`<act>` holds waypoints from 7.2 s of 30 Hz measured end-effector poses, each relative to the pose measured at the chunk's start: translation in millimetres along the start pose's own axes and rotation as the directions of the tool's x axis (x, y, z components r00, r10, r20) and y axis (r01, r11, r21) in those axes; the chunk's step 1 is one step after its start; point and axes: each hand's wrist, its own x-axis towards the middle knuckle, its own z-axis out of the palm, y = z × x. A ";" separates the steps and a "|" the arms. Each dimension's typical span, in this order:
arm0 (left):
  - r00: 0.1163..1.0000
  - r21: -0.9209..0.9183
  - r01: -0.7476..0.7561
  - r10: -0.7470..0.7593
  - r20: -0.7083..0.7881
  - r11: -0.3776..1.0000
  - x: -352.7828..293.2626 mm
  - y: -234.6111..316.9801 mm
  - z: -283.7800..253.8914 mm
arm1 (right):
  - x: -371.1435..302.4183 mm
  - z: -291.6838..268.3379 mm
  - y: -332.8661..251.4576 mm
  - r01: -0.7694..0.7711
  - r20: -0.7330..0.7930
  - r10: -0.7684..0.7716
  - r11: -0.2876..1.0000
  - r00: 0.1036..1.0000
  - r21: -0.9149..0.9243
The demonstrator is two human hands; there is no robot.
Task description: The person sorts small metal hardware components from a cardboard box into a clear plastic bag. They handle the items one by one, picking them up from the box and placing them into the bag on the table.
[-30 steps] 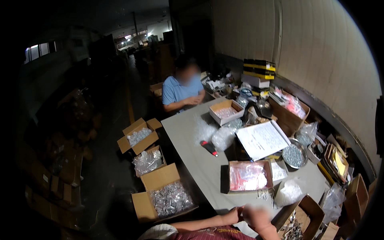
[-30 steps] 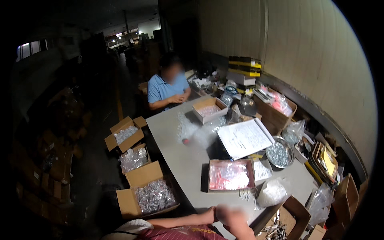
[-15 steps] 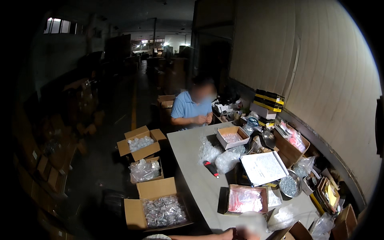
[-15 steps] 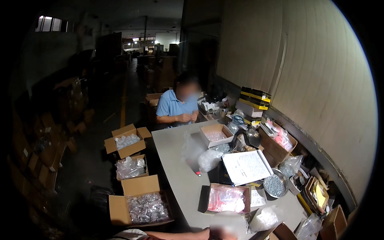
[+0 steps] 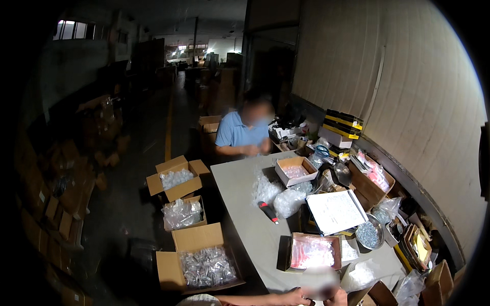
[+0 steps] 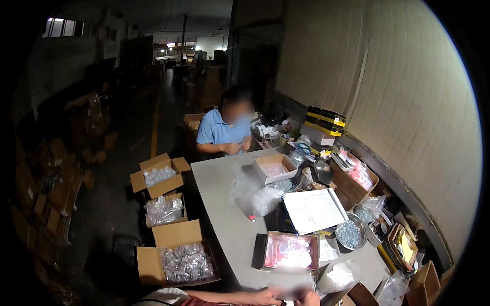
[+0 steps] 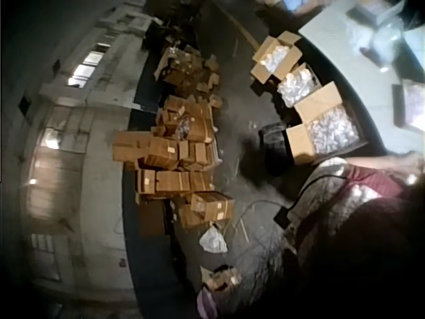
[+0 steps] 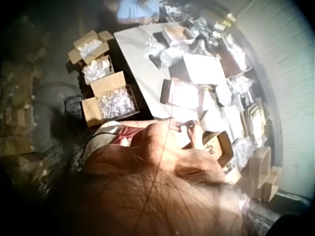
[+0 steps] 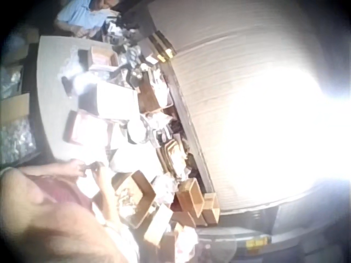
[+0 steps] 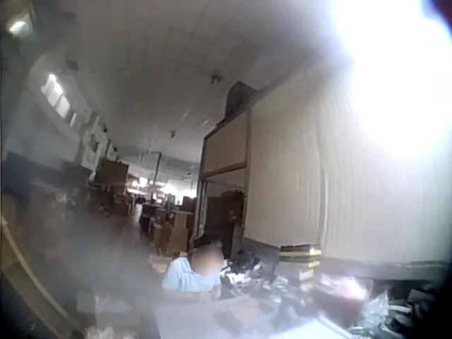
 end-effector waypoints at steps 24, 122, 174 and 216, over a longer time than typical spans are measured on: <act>0.984 0.374 -0.006 -0.061 0.167 0.927 18.9 90.5 8.7 | -22.6 -26.9 -32.5 -0.016 -0.243 0.085 0.962 0.966 0.271; 0.914 0.044 -0.015 0.032 -0.405 0.999 -8.0 136.4 -44.2 | 41.2 -12.8 -51.8 0.158 -0.186 -0.076 0.865 0.980 0.477; 0.876 -0.067 0.028 -0.057 -0.479 0.997 -39.3 133.4 -52.7 | 32.0 16.4 -87.1 0.270 -0.121 -0.260 0.679 0.958 0.682; 0.850 -0.789 -0.430 -0.098 -0.518 0.439 -128.4 181.3 -234.4 | 12.2 94.4 -31.9 -0.247 0.181 0.168 0.635 0.969 0.732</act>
